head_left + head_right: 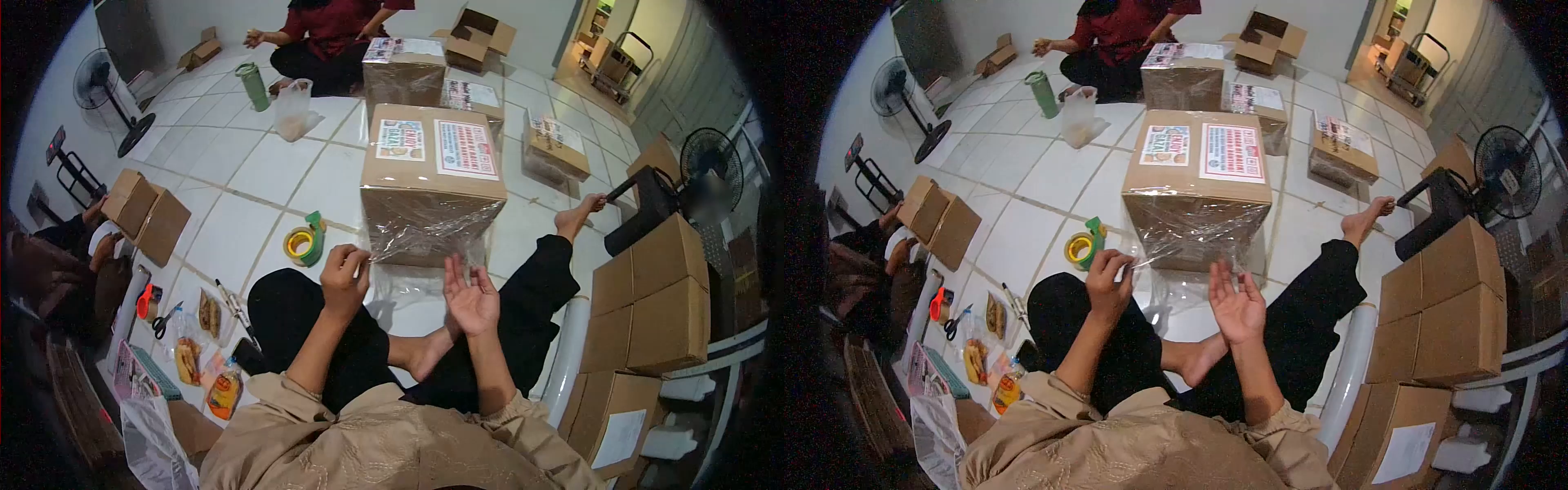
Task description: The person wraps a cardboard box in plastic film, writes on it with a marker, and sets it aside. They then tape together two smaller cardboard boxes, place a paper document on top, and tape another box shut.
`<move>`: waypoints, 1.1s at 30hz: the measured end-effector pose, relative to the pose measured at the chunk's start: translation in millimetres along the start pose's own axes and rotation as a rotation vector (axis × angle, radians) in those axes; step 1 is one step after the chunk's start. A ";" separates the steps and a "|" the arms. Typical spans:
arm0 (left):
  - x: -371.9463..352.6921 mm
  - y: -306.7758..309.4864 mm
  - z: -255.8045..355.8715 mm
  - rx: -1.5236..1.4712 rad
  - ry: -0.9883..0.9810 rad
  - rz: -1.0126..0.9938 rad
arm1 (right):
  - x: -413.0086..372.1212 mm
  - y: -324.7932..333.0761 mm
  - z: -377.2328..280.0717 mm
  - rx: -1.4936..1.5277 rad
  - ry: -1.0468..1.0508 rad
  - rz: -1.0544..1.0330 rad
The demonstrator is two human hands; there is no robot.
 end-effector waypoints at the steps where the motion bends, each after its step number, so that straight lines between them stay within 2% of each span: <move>1: -1.0 3.3 0.1 -0.050 0.020 0.022 | -0.2 -10.0 5.7 -0.023 -0.024 -0.040; 2: -2.0 9.5 5.2 -0.013 -0.045 0.085 | 1.2 -17.5 13.5 -0.044 -0.052 -0.080; 3: -4.4 17.3 13.6 0.008 -0.054 0.068 | -1.0 -19.4 23.0 -0.018 -0.056 -0.070; 6: -10.3 33.6 33.1 0.135 -0.132 0.158 | 6.6 -23.1 48.9 -0.286 -0.114 -0.116; 10: -3.0 41.9 39.0 0.020 -0.224 0.163 | 1.3 -29.4 57.5 -0.191 -0.154 -0.162; 13: 5.3 46.0 42.4 0.103 -0.292 0.207 | -15.1 -38.7 44.4 -0.314 -0.067 -0.141; 15: 9.2 50.8 50.5 0.115 -0.310 0.213 | -22.9 -39.4 44.9 -0.188 -0.107 -0.101; 19: 13.1 59.7 57.4 0.145 -0.309 0.188 | -25.4 -37.2 45.8 -0.149 -0.109 -0.070; 22: 14.6 65.5 51.5 0.094 -0.147 0.154 | -12.7 -22.9 47.2 -0.279 0.006 -0.185; 25: 24.5 69.5 57.0 0.102 -0.138 0.178 | 15.1 7.9 47.6 -0.367 0.133 -0.149; 27: 26.7 68.4 64.5 0.068 -0.131 0.188 | 35.5 11.7 43.6 -0.480 0.246 -0.227; 28: 27.2 68.0 66.6 0.040 -0.129 0.199 | 39.8 12.7 42.1 -0.570 0.325 -0.170; 32: 25.7 67.7 68.2 0.024 -0.165 0.219 | 54.5 6.2 43.9 -0.623 0.368 -0.190; 33: 27.4 69.0 68.5 0.030 -0.173 0.226 | 49.3 1.3 44.6 -0.731 0.339 -0.183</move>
Point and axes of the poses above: each hand's wrist, its own x-axis towards the middle knuckle, its own y-axis out of the back of the hand, z = x × y, the point moved 5 cm from there along x, towards the middle knuckle, and after that the axes turned 12 degrees about y, right-handed, at the moved point
